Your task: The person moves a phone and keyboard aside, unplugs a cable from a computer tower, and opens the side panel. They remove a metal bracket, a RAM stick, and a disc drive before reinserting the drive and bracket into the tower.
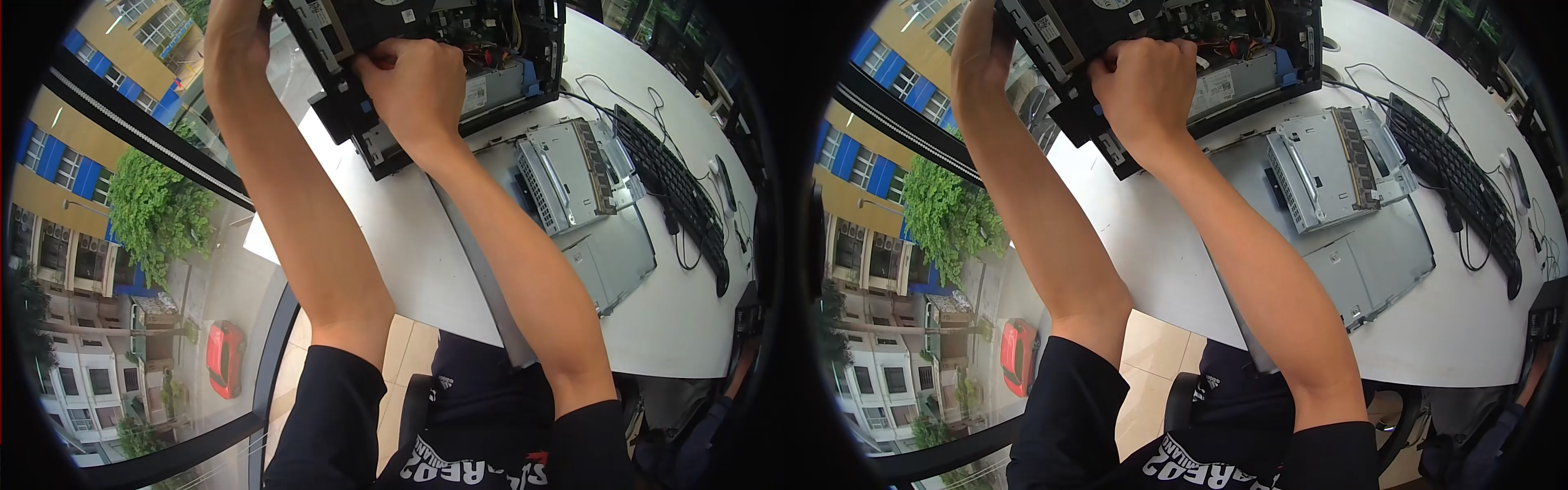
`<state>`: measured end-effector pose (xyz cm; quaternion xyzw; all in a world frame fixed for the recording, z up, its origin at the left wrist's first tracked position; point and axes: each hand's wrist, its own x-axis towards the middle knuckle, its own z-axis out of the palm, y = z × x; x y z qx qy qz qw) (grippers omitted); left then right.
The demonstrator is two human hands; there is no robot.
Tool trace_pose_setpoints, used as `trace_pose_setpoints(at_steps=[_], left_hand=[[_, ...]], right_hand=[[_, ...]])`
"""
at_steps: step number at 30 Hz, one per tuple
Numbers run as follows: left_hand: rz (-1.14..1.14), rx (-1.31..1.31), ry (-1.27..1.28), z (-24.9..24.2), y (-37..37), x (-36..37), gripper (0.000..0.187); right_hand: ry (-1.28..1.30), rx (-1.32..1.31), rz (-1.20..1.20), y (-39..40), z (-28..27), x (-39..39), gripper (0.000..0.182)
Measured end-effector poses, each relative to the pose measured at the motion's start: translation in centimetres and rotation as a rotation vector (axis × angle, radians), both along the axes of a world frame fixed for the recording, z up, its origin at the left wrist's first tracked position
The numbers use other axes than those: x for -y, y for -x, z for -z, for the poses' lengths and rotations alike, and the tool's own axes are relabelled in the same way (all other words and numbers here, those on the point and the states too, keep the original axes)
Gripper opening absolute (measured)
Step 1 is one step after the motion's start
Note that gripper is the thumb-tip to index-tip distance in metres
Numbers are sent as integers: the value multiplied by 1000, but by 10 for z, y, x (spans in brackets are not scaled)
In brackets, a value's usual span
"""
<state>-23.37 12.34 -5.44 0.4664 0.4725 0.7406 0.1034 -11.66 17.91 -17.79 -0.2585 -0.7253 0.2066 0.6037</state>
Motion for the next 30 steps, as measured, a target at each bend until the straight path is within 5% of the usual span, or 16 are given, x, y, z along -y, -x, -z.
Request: trace_pose_setpoints(at_steps=[8, 13, 17, 30], left_hand=[[29, -26, -109, -1, -26, 8, 33], [-4, 185, -154, -15, -41, -4, 34], [136, 24, -246, 3, -16, -12, 30], [-23, 116, -246, -4, -30, -11, 27]], right_hand=[[-64, -21, 22, 0, 7, 0, 18], [-103, -15, -17, 3, 8, -7, 18], [-337, 46, -8, -1, 14, -18, 14], [-794, 463, -6, -90, -27, -26, 12]])
